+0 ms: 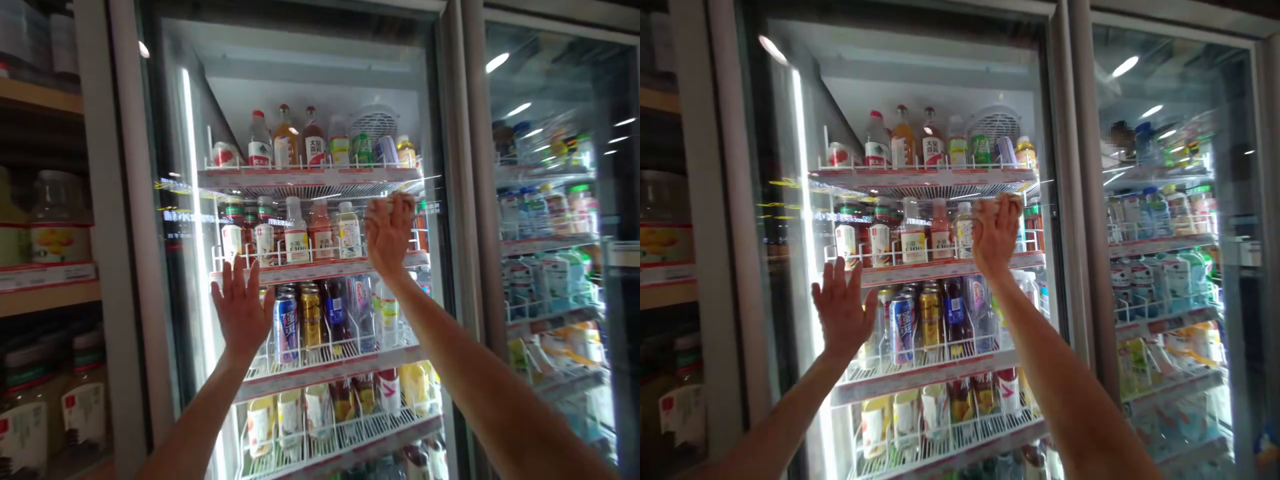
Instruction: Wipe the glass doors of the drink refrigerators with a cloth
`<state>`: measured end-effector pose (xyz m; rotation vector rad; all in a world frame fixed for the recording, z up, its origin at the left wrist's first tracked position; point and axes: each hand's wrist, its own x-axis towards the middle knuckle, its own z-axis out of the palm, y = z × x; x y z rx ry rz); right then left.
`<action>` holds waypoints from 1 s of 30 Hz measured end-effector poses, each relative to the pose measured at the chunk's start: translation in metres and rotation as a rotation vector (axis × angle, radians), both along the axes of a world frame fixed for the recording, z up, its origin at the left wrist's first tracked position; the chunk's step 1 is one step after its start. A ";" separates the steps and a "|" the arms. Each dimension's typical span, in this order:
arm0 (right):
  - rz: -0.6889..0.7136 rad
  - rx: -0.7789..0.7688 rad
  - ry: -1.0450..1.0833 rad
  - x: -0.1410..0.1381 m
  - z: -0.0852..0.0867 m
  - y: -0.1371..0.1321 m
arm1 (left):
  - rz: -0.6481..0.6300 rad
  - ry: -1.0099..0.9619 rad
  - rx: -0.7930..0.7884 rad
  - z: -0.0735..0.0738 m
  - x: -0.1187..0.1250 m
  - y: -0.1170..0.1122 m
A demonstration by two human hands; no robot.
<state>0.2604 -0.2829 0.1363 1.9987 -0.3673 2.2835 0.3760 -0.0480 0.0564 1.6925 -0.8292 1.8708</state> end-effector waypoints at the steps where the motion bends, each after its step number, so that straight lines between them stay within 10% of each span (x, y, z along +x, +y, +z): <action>1: 0.009 -0.106 0.073 0.004 -0.002 0.011 | -0.001 0.001 -0.001 0.000 0.000 0.000; 5: 0.013 -0.565 0.332 0.013 -0.016 0.035 | -0.005 -0.020 -0.004 0.001 0.002 0.002; 11: -0.054 -0.018 -0.140 -0.006 -0.007 -0.015 | -0.003 -0.021 0.008 0.000 0.001 0.001; 17: 0.019 -0.523 0.241 0.006 -0.028 0.017 | -0.003 -0.035 -0.001 0.000 0.002 0.001; 23: 0.118 -0.046 -0.083 0.024 0.010 0.035 | 0.012 -0.010 0.002 -0.001 0.000 0.000; 30: 0.101 -0.557 0.341 0.034 0.009 0.076 | 0.009 -0.013 0.047 0.001 0.002 0.017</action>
